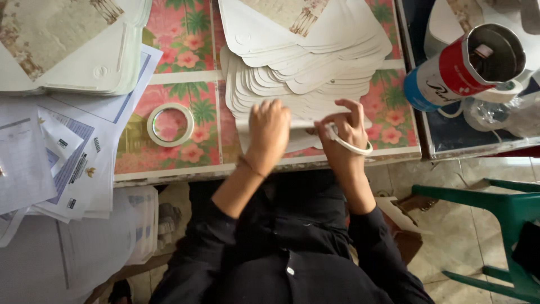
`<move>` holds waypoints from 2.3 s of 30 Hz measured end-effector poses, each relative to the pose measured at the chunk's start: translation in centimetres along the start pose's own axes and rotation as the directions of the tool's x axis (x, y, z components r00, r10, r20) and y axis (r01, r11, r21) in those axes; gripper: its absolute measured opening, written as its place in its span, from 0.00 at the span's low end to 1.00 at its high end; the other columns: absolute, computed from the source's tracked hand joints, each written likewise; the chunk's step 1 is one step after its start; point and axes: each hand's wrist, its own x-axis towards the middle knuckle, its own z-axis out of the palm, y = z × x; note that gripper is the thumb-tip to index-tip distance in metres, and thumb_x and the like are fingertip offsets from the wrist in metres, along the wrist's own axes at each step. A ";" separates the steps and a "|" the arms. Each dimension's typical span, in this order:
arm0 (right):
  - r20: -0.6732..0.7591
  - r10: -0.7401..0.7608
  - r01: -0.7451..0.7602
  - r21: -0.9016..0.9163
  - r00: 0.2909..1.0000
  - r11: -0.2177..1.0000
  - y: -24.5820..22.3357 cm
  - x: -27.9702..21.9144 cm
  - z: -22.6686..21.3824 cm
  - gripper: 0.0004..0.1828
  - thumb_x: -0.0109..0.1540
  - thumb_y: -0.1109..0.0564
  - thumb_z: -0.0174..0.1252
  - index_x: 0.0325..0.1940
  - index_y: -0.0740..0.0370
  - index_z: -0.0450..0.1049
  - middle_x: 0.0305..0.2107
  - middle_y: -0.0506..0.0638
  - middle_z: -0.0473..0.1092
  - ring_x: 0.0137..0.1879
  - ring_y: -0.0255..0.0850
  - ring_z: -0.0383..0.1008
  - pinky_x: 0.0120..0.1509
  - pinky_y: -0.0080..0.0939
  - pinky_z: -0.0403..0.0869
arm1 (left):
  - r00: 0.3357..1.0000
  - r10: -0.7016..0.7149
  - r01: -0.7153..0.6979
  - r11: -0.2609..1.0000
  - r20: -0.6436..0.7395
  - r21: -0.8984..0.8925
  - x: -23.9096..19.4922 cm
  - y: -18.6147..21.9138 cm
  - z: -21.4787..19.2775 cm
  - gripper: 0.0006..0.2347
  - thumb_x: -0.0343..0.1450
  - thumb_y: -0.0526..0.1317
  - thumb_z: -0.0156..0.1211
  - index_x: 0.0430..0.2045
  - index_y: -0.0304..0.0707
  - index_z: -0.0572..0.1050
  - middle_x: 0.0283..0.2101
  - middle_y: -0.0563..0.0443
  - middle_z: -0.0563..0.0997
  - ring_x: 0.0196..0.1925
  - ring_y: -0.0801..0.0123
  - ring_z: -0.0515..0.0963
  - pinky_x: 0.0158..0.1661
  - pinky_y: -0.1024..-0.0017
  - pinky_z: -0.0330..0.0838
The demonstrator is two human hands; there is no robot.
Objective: The person assembles a stack of white paper cutouts by hand, aligning and pressing them together on a table. They handle the stack, flip it, and continue pressing the pieces to ensure they are properly aligned.
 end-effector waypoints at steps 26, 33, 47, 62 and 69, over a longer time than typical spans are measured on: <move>-0.040 -0.107 0.109 0.069 0.993 0.992 3.0 -4.1 4.2 0.05 0.61 0.63 0.74 0.40 0.60 0.85 0.50 0.52 0.75 0.47 0.52 0.81 0.51 0.49 0.80 | 0.880 -0.383 0.467 0.808 0.281 -0.360 0.0 1.3 2.6 0.47 0.53 0.47 0.91 0.69 0.61 0.64 0.59 0.48 0.65 0.62 0.40 0.67 0.56 0.39 0.68; -0.147 -0.054 0.081 0.186 0.988 0.979 0.3 -5.1 2.2 0.04 0.63 0.64 0.75 0.40 0.60 0.85 0.48 0.54 0.76 0.49 0.52 0.78 0.54 0.47 0.77 | 0.887 -0.374 0.456 0.803 0.271 -0.384 -0.2 1.1 1.5 0.45 0.54 0.48 0.90 0.66 0.61 0.66 0.60 0.47 0.65 0.62 0.38 0.68 0.55 0.39 0.70; 0.265 -0.001 -0.106 0.387 0.964 0.916 -4.8 -5.3 6.4 0.07 0.58 0.56 0.77 0.38 0.57 0.87 0.56 0.55 0.73 0.57 0.56 0.74 0.62 0.54 0.76 | 0.897 -0.346 0.431 0.821 0.273 -0.375 -7.6 -7.4 -3.4 0.44 0.56 0.41 0.86 0.71 0.61 0.68 0.45 0.59 0.83 0.52 0.47 0.77 0.54 0.44 0.72; 0.195 -0.057 0.017 0.202 0.979 0.979 -5.6 -5.1 5.9 0.10 0.64 0.54 0.73 0.46 0.59 0.87 0.61 0.56 0.70 0.50 0.51 0.80 0.51 0.48 0.81 | 0.872 -0.374 0.465 0.835 0.315 -0.294 -8.9 -6.6 -3.9 0.41 0.58 0.51 0.85 0.70 0.63 0.70 0.51 0.59 0.78 0.58 0.47 0.72 0.56 0.40 0.71; 0.215 -0.015 -0.049 0.290 0.977 0.956 -3.6 -4.4 5.7 0.07 0.61 0.56 0.77 0.37 0.59 0.85 0.59 0.56 0.70 0.51 0.55 0.81 0.57 0.51 0.80 | 0.875 -0.374 0.466 0.823 0.307 -0.326 -8.7 -6.6 -4.1 0.44 0.54 0.53 0.87 0.69 0.62 0.70 0.49 0.62 0.77 0.57 0.51 0.71 0.56 0.41 0.70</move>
